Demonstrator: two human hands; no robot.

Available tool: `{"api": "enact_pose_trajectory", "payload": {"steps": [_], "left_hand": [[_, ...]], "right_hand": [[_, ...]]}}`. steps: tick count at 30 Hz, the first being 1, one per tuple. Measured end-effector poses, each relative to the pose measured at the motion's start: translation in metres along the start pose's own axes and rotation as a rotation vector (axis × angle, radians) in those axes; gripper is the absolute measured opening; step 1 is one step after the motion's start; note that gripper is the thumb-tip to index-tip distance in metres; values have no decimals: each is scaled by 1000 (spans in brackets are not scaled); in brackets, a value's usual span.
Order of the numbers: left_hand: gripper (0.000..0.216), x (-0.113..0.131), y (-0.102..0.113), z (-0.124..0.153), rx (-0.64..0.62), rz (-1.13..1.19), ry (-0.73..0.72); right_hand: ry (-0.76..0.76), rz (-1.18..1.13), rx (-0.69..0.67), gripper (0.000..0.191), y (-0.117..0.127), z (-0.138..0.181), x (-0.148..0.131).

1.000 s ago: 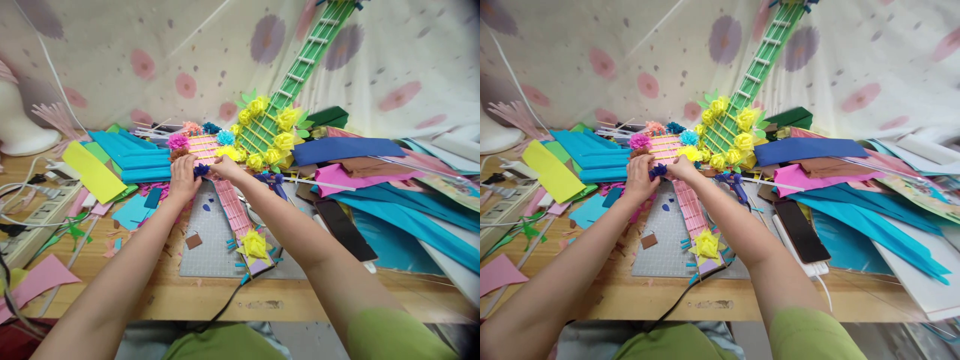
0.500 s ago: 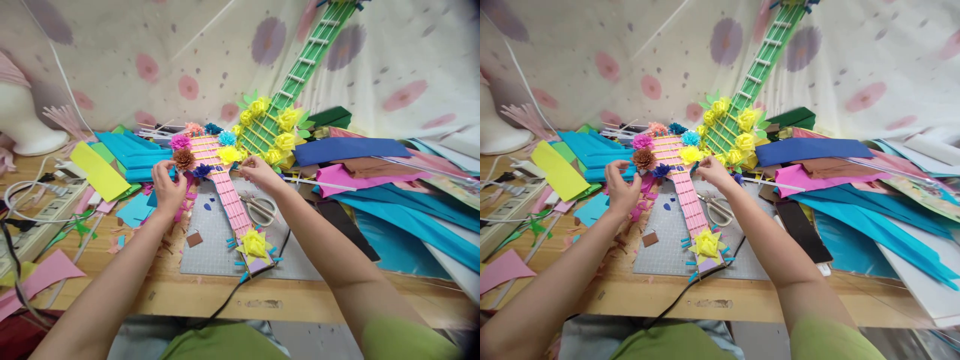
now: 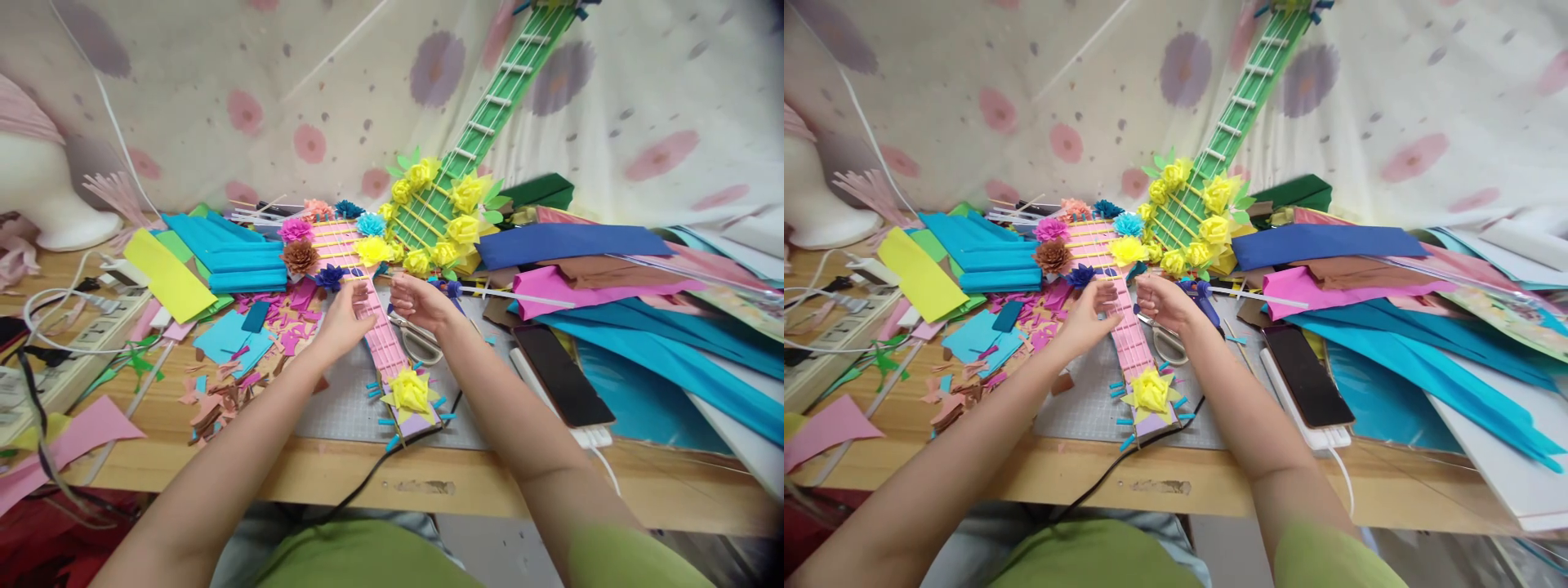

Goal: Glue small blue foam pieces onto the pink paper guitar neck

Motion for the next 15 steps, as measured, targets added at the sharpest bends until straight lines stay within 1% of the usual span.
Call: {"api": "enact_pose_trajectory", "payload": {"steps": [1,3,5,8,11,15], "left_hand": [[49,-2,-7,1,-5,52,12],[49,-4,-14,4,27,107,42],[48,1,-15,6,79,77,51],[46,8,-14,6,118,6,78],[39,3,-11,4,151,39,184],[34,-10,-10,5,210,218,332]], "right_hand": [[2,-34,-5,33,-2,0,1],[4,-100,-26,31,-5,-1,4],[5,-145,-59,30,-8,-3,8],[28,-179,-101,32,-12,-7,10],[60,-182,-127,35,-15,-10,10],[83,-138,-115,35,-19,-10,8]]}}
Point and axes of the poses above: each hand's wrist, its own z-axis away from the middle knuckle, its own y-axis out of the back of the hand, x = y × z, the point moved 7 cm from there along -z, towards the middle knuckle, and after that the axes turned 8 degrees about z, right-handed, at the moved point
